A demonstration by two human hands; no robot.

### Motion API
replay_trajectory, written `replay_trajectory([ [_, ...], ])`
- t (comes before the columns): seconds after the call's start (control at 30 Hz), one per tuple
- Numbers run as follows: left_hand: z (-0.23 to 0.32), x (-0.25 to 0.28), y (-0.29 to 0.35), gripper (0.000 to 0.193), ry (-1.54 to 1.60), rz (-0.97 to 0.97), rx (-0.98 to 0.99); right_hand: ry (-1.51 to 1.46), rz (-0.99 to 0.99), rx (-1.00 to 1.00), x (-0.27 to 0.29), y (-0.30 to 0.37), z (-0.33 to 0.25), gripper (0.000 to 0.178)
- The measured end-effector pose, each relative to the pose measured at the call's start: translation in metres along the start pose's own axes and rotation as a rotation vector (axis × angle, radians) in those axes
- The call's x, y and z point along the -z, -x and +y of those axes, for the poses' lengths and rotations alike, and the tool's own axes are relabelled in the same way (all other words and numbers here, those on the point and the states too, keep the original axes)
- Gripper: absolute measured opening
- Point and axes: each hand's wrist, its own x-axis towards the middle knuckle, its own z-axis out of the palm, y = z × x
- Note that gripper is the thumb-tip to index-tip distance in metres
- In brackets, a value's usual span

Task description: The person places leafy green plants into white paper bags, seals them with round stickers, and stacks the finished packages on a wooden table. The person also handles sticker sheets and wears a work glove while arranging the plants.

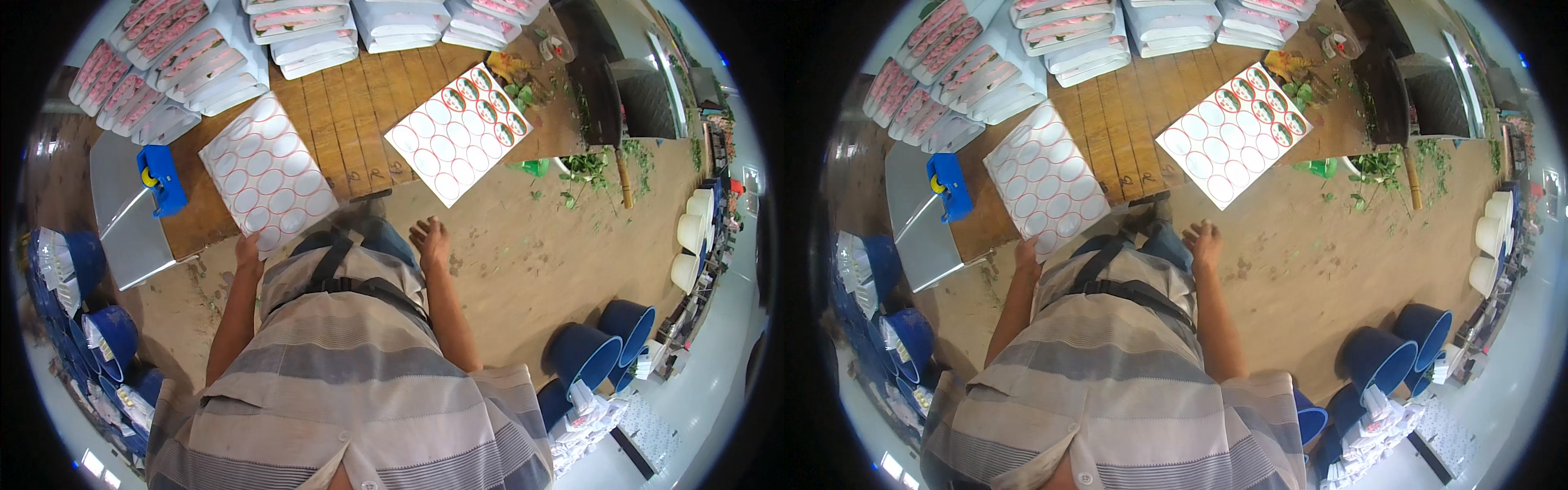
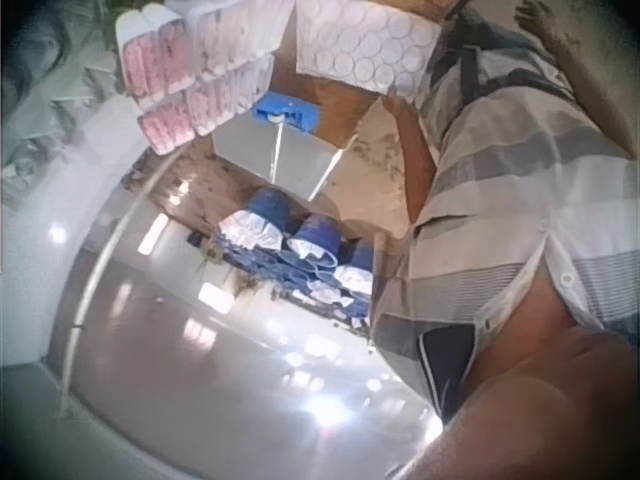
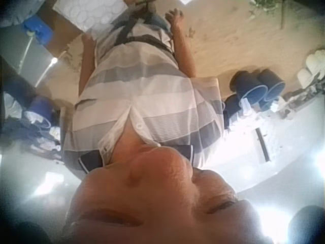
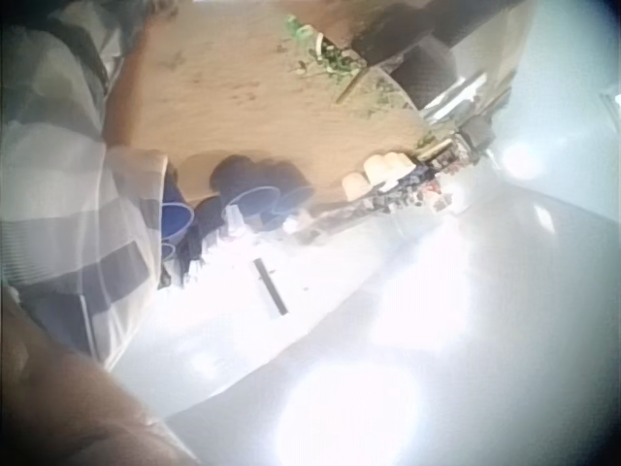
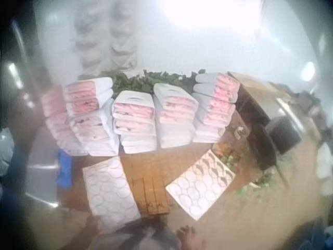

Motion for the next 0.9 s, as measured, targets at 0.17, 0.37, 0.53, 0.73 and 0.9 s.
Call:
replay_trajectory([
  [0.17,0.006,0.001,-0.002,0.046,-0.197,0.041,0.008,-0.126,0.055,0.098,0.01,-0.035,-0.034,0.034],
  [0.37,0.036,-0.013,-0.016,0.058,-0.614,0.287,-0.164,0.092,-0.07,0.184,0.018,-0.057,-0.056,0.021],
  [0.53,0.033,-0.019,-0.03,0.066,-0.704,0.344,-0.361,0.301,-0.14,0.148,0.032,-0.055,-0.063,0.044],
  [0.73,0.023,-0.018,-0.04,0.076,-0.829,0.461,-0.4,0.335,-0.108,0.195,0.051,-0.038,-0.064,0.036],
  [0.9,0.024,-0.012,-0.045,0.076,-0.796,0.408,-0.397,0.503,-0.203,0.301,0.036,-0.026,-0.074,0.031],
])
